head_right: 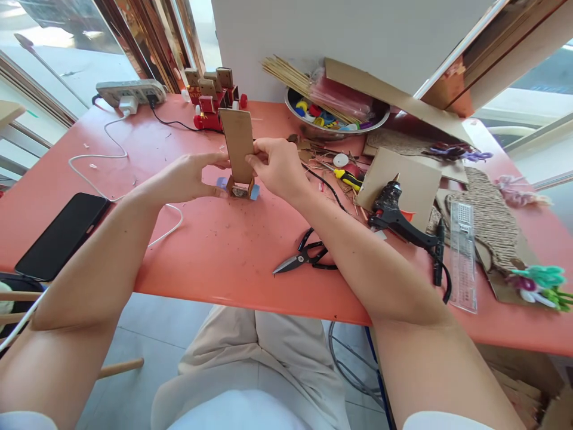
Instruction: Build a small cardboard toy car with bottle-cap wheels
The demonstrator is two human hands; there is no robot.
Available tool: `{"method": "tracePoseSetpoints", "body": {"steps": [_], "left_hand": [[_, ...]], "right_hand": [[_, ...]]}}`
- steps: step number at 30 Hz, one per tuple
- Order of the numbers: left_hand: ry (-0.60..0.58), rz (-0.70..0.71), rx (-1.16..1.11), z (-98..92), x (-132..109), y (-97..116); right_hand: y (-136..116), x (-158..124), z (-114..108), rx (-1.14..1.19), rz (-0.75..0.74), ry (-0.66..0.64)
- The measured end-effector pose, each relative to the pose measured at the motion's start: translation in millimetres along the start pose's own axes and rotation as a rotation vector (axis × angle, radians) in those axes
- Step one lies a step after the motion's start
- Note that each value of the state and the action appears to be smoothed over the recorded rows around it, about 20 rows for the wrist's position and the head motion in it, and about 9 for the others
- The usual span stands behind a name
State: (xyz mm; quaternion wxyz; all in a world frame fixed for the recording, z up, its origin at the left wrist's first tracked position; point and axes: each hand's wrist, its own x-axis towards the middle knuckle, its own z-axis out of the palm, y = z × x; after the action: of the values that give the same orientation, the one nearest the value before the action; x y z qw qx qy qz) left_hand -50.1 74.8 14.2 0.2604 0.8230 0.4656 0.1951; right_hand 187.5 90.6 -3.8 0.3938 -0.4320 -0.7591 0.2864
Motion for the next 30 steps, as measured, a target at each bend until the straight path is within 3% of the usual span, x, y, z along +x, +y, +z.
{"method": "tracePoseSetpoints", "body": {"steps": [7, 23, 30], "left_hand": [[-0.087, -0.044, 0.024, 7.3, 8.3, -0.7], [-0.017, -0.070, -0.066, 16.3, 11.0, -3.5], [-0.017, -0.046, -0.104, 17.6, 10.3, -4.5]], "right_hand": [[-0.4, -2.8, 3.7, 0.009, -0.004, -0.003], [-0.7, -9.3, -3.0, -0.159, -0.013, -0.049], [-8.1, -8.9, -6.1, -0.225, -0.030, -0.143]]}}
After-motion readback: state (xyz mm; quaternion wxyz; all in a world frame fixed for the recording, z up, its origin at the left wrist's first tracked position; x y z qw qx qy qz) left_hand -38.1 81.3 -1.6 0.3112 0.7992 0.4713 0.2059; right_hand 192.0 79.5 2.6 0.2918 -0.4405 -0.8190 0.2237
